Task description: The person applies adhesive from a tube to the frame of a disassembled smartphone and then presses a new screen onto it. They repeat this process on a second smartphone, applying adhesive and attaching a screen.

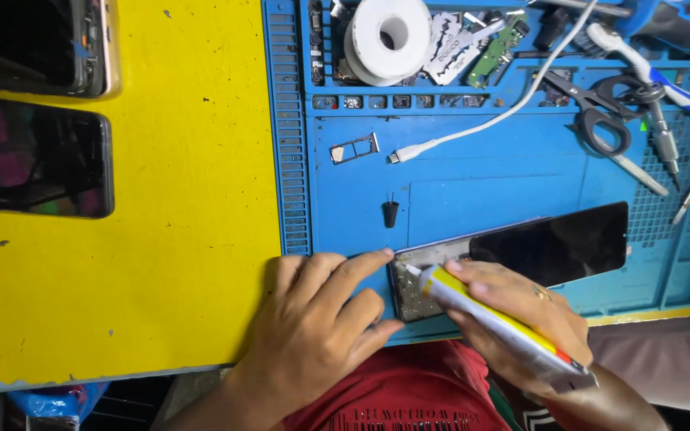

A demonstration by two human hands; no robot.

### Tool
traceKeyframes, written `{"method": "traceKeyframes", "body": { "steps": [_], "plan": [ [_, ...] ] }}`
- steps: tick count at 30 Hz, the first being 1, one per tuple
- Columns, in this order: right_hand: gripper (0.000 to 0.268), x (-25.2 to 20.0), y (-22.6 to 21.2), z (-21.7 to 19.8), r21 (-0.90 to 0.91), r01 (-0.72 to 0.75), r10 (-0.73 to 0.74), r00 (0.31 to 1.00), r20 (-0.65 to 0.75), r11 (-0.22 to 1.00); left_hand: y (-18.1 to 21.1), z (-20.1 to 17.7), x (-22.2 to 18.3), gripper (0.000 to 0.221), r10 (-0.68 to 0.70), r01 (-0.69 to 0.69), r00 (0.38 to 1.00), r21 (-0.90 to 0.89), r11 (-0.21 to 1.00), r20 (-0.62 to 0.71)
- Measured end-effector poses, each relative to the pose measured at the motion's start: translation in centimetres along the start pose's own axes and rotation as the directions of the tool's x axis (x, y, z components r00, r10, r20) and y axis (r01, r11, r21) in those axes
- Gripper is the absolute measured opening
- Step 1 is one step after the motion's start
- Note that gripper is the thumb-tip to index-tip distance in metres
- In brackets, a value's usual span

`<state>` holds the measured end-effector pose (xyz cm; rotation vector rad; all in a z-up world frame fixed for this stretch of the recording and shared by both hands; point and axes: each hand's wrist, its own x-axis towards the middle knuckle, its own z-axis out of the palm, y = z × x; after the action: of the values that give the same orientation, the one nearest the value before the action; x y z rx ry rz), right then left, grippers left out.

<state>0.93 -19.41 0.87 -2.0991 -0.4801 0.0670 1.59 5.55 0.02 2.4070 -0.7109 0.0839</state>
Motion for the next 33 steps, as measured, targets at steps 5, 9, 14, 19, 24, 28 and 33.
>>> {"method": "traceKeyframes", "body": {
  "steps": [5, 9, 14, 19, 24, 28, 33],
  "plan": [
    [0.043, -3.4, 1.7, -2.3, 0.172, -0.093, 0.094, 0.996, 0.005, 0.981, -0.3, -0.2, 1.1, 0.023, -0.107, 0.095, 0.993, -0.19, 0.977, -0.056],
    [0.032, -5.7, 5.0, 0.2, 0.271, 0.04, 0.101, 0.868, -0.487, 0.962, 0.4, 0.1, 2.5, 0.018, -0.214, 0.214, 0.977, -0.097, 0.972, 0.01],
    [0.037, -6.7, 6.0, -0.2, 0.361, 0.001, 0.243, 0.737, -0.631, 0.933, 2.2, 1.0, 3.8, 0.012, -0.198, 0.177, 0.977, 0.227, 0.958, 0.075],
    [0.037, -7.3, 6.7, -0.9, 0.369, 0.034, 0.241, 0.702, -0.67, 0.929, 4.5, 1.6, 4.5, 0.016, -0.142, 0.059, 0.985, 0.583, 0.81, 0.098],
    [0.034, -8.2, 7.1, -1.6, 0.476, 0.044, 0.283, 0.755, -0.592, 0.878, 4.5, 1.2, 4.8, 0.029, -0.012, -0.152, 0.977, 0.737, 0.659, 0.212],
    [0.032, -8.6, 7.9, -1.5, 0.49, 0.079, 0.254, 0.777, -0.576, 0.868, 3.0, 1.4, 4.2, 0.029, 0.049, -0.235, 0.962, 0.718, 0.655, 0.27],
    [0.037, -8.8, 8.1, -1.2, 0.533, 0.047, 0.321, 0.752, -0.575, 0.845, 1.0, 2.1, 3.2, 0.028, 0.06, -0.126, 0.987, 0.494, 0.86, 0.147]
  ]
}}
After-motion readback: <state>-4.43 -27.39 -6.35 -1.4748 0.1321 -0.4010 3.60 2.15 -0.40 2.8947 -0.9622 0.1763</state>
